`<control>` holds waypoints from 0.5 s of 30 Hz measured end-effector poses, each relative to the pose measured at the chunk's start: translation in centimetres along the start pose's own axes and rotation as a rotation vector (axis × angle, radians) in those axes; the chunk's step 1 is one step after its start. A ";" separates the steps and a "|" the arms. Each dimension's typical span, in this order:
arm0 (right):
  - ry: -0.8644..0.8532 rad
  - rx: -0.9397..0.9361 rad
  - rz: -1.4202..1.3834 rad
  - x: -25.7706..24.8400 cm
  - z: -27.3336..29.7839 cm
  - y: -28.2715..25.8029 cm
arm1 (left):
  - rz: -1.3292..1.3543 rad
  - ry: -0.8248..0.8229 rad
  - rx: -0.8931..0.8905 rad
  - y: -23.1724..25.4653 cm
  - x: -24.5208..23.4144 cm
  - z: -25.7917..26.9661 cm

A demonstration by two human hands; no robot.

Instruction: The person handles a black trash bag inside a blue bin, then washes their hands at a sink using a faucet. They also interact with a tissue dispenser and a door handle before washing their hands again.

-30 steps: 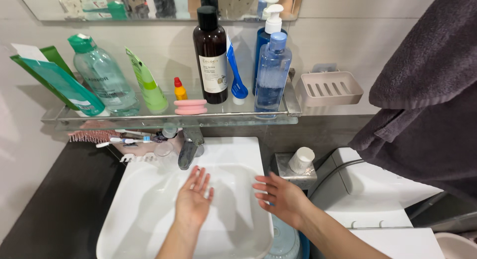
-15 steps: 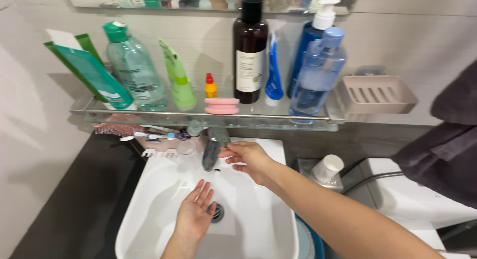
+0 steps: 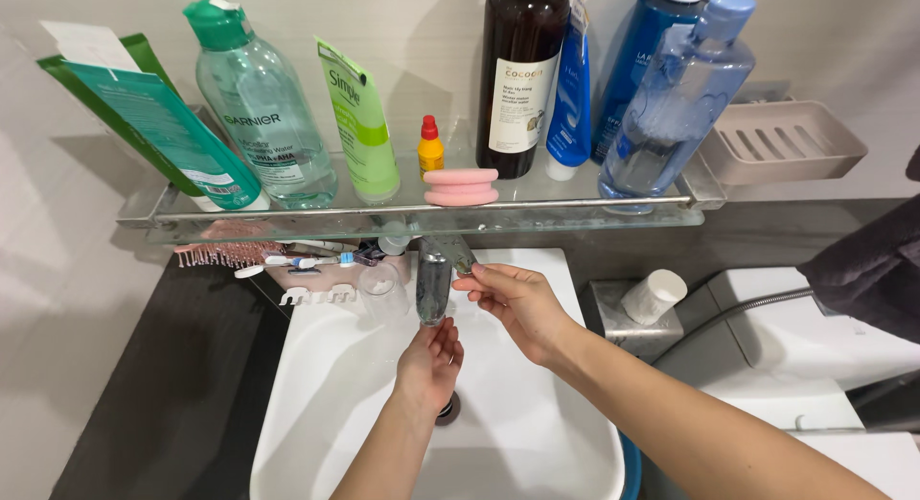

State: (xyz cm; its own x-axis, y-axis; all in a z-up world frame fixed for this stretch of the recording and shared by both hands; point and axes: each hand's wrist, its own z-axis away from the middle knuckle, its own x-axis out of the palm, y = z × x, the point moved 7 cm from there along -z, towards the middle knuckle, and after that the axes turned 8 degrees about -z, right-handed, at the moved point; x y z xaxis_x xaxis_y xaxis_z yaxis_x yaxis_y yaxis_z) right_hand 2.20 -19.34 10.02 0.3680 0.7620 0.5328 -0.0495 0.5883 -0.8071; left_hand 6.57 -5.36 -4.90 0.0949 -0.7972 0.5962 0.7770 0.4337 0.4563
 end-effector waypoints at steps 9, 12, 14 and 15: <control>0.084 -0.032 -0.091 0.2 0.0 0.8 | 0.014 0.001 -0.020 0.3 -1.3 -3.5; 0.077 -0.048 -0.127 0.3 -0.2 1.1 | 0.043 -0.047 -0.008 0.4 -1.3 -4.2; 0.068 -0.061 -0.136 0.3 -0.4 1.3 | 0.014 -0.026 -0.019 0.5 -1.5 -4.2; 0.066 -0.066 -0.138 0.2 -0.4 1.3 | 0.001 -0.015 -0.028 0.5 -1.3 -4.3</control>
State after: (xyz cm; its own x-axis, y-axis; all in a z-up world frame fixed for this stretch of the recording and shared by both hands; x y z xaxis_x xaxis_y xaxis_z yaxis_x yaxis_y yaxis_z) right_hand 2.61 -18.57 8.94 0.4271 0.6547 0.6237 0.0664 0.6652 -0.7437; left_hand 9.52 -5.89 -8.24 0.0865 -0.7901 0.6069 0.7939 0.4227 0.4371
